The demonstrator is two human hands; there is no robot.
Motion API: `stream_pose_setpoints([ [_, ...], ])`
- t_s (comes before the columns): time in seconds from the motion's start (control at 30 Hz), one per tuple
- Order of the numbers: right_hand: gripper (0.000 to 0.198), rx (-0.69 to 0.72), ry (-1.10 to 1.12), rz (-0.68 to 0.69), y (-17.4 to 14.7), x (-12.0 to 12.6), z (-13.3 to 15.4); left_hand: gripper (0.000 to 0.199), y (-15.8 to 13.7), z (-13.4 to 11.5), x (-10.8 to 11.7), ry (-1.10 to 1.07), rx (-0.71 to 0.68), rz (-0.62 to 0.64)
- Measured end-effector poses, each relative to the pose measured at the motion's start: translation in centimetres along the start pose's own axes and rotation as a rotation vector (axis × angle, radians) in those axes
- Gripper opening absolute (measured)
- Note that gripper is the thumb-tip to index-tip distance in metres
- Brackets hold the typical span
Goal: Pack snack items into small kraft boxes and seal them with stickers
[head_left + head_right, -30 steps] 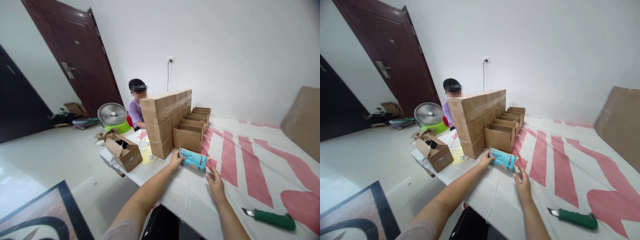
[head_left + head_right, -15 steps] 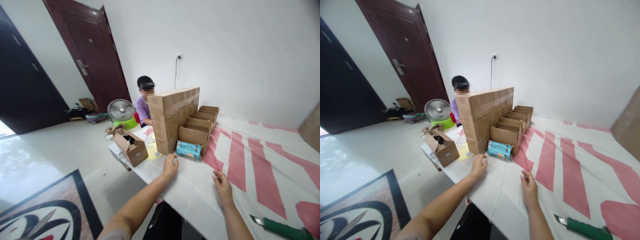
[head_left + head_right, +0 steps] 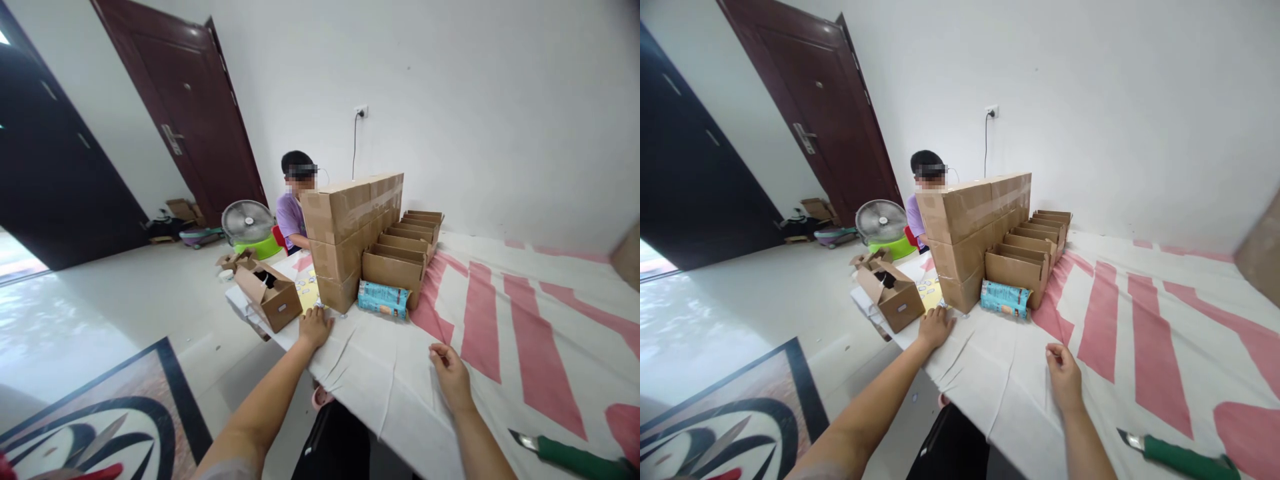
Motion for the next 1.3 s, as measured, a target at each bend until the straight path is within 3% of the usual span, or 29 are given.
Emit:
stream_pose_setpoints([
  [0.27,0.036,0.023,-0.017,0.008,0.0,0.0,0.3,0.040,-0.9,-0.1,0.8,0.013,-0.026,-0.104],
  [0.43,0.036,0.032,-0.005,0.016,-0.1,0.1,0.5,0.032,-3.2,-1.2,3.2,-0.020,-0.123,-0.209],
  [0.57,0.036,0.026,-0.022,0.033,-0.1,0.0,0.5,0.034,-5.4,-0.2,7.6,-0.025,-0.133,-0.386],
  [0.67,0.036,0.030,-0.040,0.050,-0.1,-0.2,0.5,0.042,-6.1,1.5,13.3,-0.007,-0.083,-0.668],
  [0.73,0.036,0.030,-0.048,0.057,-0.1,-0.3,0.5,0.050,-5.4,2.4,16.6,0.040,-0.047,-0.759],
  [0.8,0.036,0.033,-0.049,0.060,-0.1,-0.3,0.6,0.058,-3.3,3.3,18.7,0.088,0.013,-0.681],
  [0.87,0.036,0.041,-0.043,0.056,-0.1,-0.3,0.7,0.067,-0.8,4.4,19.2,0.115,0.087,-0.496],
  [1.0,0.036,0.034,-0.042,0.059,-0.1,-0.2,0.8,0.059,2.0,5.5,16.7,0.227,0.113,-0.161],
  [1.13,0.034,0.040,-0.051,0.063,-0.1,-0.3,0.8,0.049,2.3,5.5,14.8,0.287,0.072,-0.126],
  [1.3,0.033,0.046,-0.054,0.056,-0.1,-0.3,0.9,0.047,2.2,5.3,14.4,0.330,0.027,-0.095],
])
Point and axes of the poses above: each hand's wrist, its own y-axis towards the middle knuckle, its own x-axis out of the back of the hand, z = x × y, the point moved 8 cm from there along y, towards the middle knuckle, and after that the axes turned 11 degrees about -y, right-handed, at the moved point
